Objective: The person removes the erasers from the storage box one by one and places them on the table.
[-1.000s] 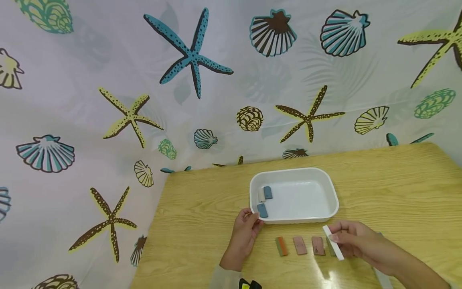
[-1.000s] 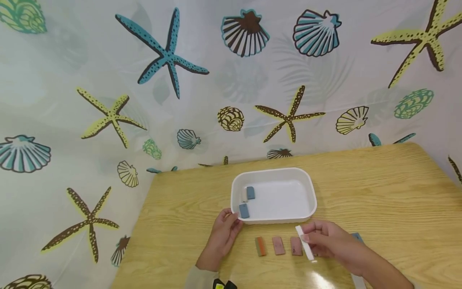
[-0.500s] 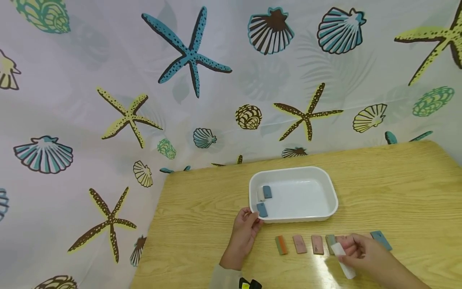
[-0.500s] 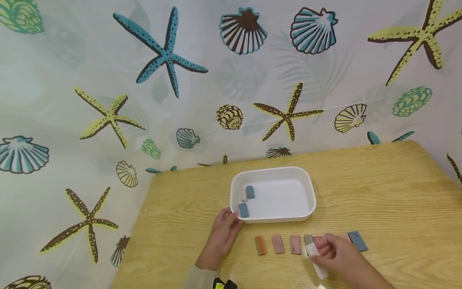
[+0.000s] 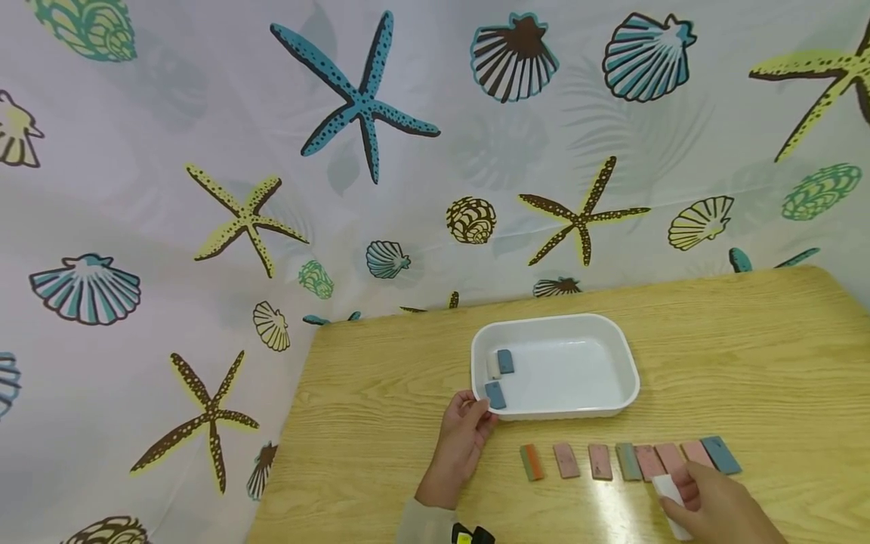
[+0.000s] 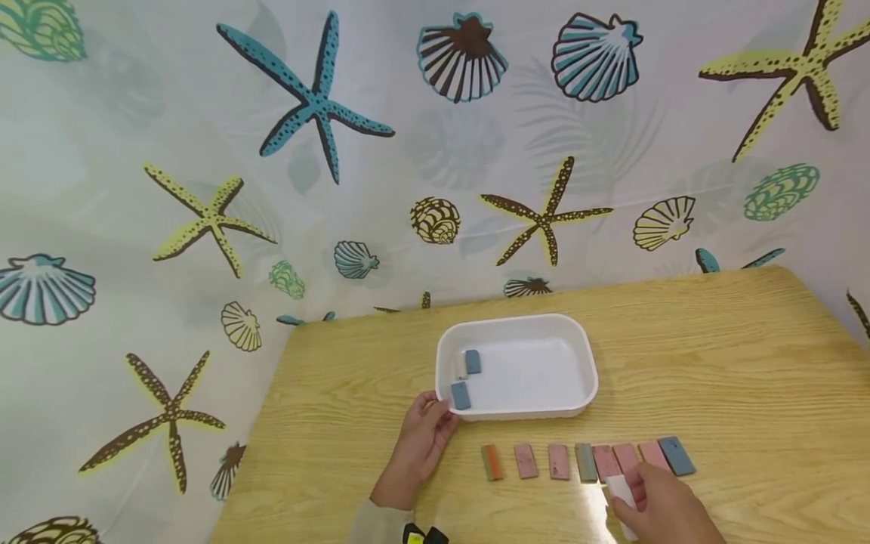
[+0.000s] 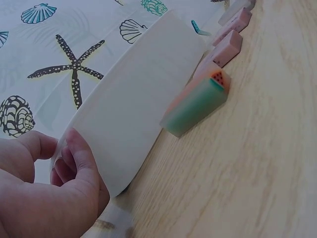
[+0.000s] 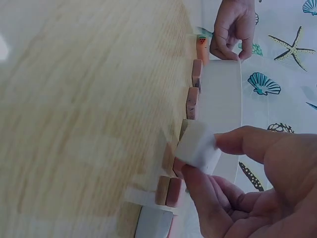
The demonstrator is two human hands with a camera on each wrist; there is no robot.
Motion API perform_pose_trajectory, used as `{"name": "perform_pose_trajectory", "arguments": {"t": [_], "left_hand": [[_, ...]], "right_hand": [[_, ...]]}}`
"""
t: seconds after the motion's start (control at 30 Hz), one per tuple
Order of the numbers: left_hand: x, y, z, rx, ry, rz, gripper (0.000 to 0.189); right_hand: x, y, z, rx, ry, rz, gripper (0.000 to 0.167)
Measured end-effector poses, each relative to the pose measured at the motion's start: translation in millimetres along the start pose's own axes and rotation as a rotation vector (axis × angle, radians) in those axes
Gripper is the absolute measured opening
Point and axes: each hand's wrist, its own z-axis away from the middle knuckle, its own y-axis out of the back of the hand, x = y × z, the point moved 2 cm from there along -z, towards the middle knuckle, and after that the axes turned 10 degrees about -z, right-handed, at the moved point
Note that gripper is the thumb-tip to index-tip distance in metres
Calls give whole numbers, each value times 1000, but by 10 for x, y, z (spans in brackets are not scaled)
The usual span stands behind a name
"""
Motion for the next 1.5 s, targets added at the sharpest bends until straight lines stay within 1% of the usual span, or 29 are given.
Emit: {"name": "perform_pose_trajectory", "arguments": {"t": [0.27, 0.5, 0.63, 0.7, 0.9, 1.1, 1.33, 1.43, 1.5], "left_hand": [[2, -19, -11, 6, 6, -1, 34], [10, -39, -6, 17, 10, -5, 33], [5, -41, -4, 12, 11, -10, 34], [1, -41, -4, 12, 11, -7, 34], [-6, -42, -11, 13, 11, -7, 31], [5, -37, -2, 16, 14, -18, 30], [9, -36, 0, 7, 12, -26, 31], [10, -33, 0, 2, 9, -32, 30], [8, -33, 0, 1, 11, -31, 29]], "right_hand": [[86, -25, -48, -43, -35, 47, 42], [119, -50, -64, -70, -41, 70, 41], [103, -50, -46, -70, -43, 71, 34], [95, -45, -35, -71, -42, 90, 32], [74, -29, -7, -66, -26, 171, 38], [87, -44, 0, -37, 8, 191, 44], [122, -61, -9, -33, 11, 198, 49], [103, -59, -1, -32, 16, 212, 48], [78, -49, 14, -28, 19, 219, 45]]}}
